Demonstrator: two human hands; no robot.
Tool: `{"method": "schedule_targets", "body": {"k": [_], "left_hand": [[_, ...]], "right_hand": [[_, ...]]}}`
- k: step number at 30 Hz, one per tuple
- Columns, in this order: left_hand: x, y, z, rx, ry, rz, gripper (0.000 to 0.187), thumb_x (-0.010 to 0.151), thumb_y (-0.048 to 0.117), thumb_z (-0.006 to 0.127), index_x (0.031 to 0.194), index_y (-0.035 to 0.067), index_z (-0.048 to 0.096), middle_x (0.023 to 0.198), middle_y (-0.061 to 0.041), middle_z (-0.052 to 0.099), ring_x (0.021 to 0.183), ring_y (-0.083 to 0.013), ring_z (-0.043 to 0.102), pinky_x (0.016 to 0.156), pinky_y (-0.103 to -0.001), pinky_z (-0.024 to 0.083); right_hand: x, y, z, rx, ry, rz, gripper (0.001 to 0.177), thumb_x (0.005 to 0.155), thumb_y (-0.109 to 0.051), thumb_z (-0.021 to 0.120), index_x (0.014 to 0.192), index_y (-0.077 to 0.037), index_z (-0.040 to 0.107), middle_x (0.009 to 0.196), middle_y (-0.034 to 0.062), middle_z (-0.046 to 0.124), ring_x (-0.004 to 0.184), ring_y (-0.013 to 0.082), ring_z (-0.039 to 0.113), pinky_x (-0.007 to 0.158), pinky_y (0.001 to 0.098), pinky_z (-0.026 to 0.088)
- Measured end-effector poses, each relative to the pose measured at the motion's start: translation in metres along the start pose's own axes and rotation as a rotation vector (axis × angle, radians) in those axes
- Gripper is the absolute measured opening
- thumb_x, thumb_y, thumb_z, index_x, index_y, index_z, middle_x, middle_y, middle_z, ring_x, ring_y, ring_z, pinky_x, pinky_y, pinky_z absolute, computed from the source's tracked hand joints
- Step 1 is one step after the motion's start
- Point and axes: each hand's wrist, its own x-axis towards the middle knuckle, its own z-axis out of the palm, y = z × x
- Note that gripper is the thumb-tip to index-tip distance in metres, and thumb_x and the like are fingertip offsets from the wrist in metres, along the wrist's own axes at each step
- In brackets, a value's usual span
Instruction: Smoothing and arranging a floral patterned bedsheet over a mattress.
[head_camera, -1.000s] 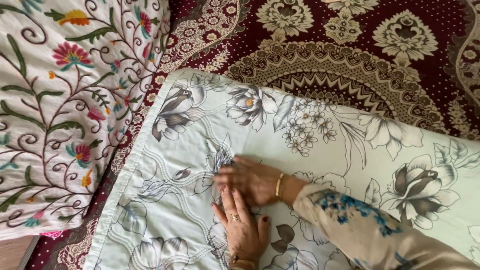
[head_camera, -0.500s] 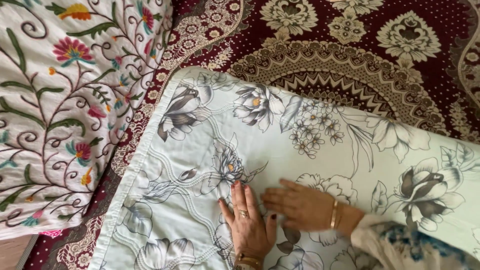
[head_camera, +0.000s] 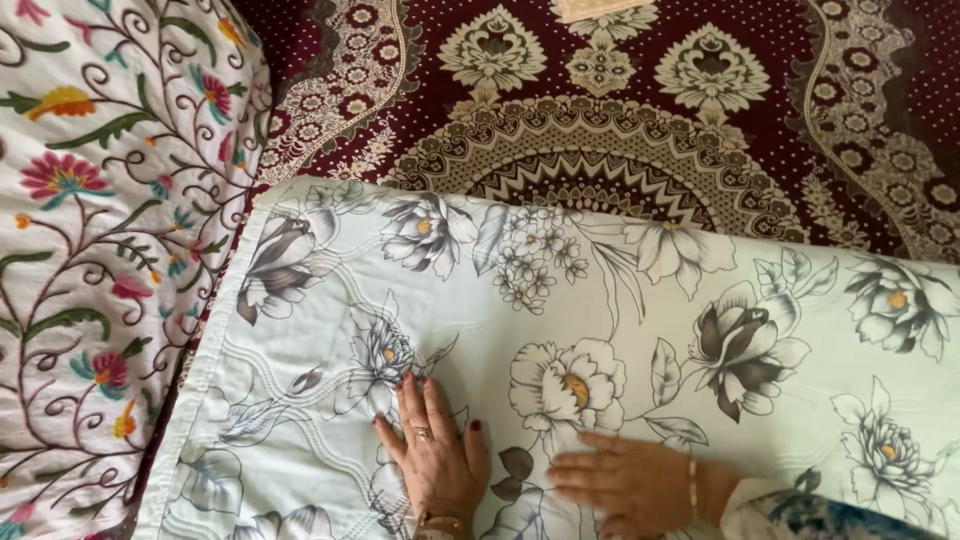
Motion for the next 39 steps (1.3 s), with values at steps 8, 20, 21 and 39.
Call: {"method": "schedule_targets", "body": {"k": [8, 20, 21, 39], "left_hand": [[0.007, 0.013, -0.012, 0.211, -0.211, -0.054, 0.071, 0.093, 0.046, 0.042, 0.154, 0.012, 0.034, 0.163, -0.011, 0.027, 0.151, -0.0348, 0.019, 0.115, -0.068, 0.003], [0.056, 0.167, 0.015, -0.017, -0.679, 0.413, 0.070, 0.099, 0.038, 0.047, 0.157, 0.007, 0.025, 0.168, -0.013, 0.012, 0.154, -0.0350, 0.008, 0.117, -0.067, 0.005], [0.067, 0.181, 0.014, 0.050, -0.754, 0.327, 0.069, 0.097, 0.037, 0.049, 0.156, 0.010, 0.025, 0.169, -0.011, 0.010, 0.155, -0.0335, 0.007, 0.117, -0.070, 0.004], [0.172, 0.244, 0.013, 0.119, -1.169, 0.021, 0.101, 0.088, 0.045, 0.069, 0.164, 0.026, 0.006, 0.173, -0.004, -0.004, 0.159, -0.0319, 0.000, 0.120, -0.072, 0.011]], "right_hand": [[-0.055, 0.150, -0.074, -0.332, 0.382, 0.857, 0.071, 0.103, -0.049, 0.037, 0.158, -0.006, 0.021, 0.169, 0.0104, 0.015, 0.156, 0.0213, 0.014, 0.127, 0.0408, 0.007], [-0.095, 0.143, -0.023, -0.196, 0.132, 0.495, 0.075, 0.097, -0.047, 0.049, 0.156, -0.008, 0.026, 0.168, 0.0102, 0.021, 0.151, 0.0215, 0.019, 0.122, 0.0467, 0.008], [-0.104, 0.168, -0.034, -0.353, 0.332, 0.498, 0.069, 0.095, -0.044, 0.049, 0.154, -0.011, 0.035, 0.165, 0.0085, 0.030, 0.151, 0.0209, 0.025, 0.122, 0.0475, 0.011], [-0.090, 0.175, -0.058, -0.072, 0.550, 0.713, 0.067, 0.094, -0.036, 0.054, 0.151, -0.008, 0.036, 0.162, 0.0063, 0.029, 0.150, 0.0214, 0.021, 0.122, 0.0463, 0.009]]}}
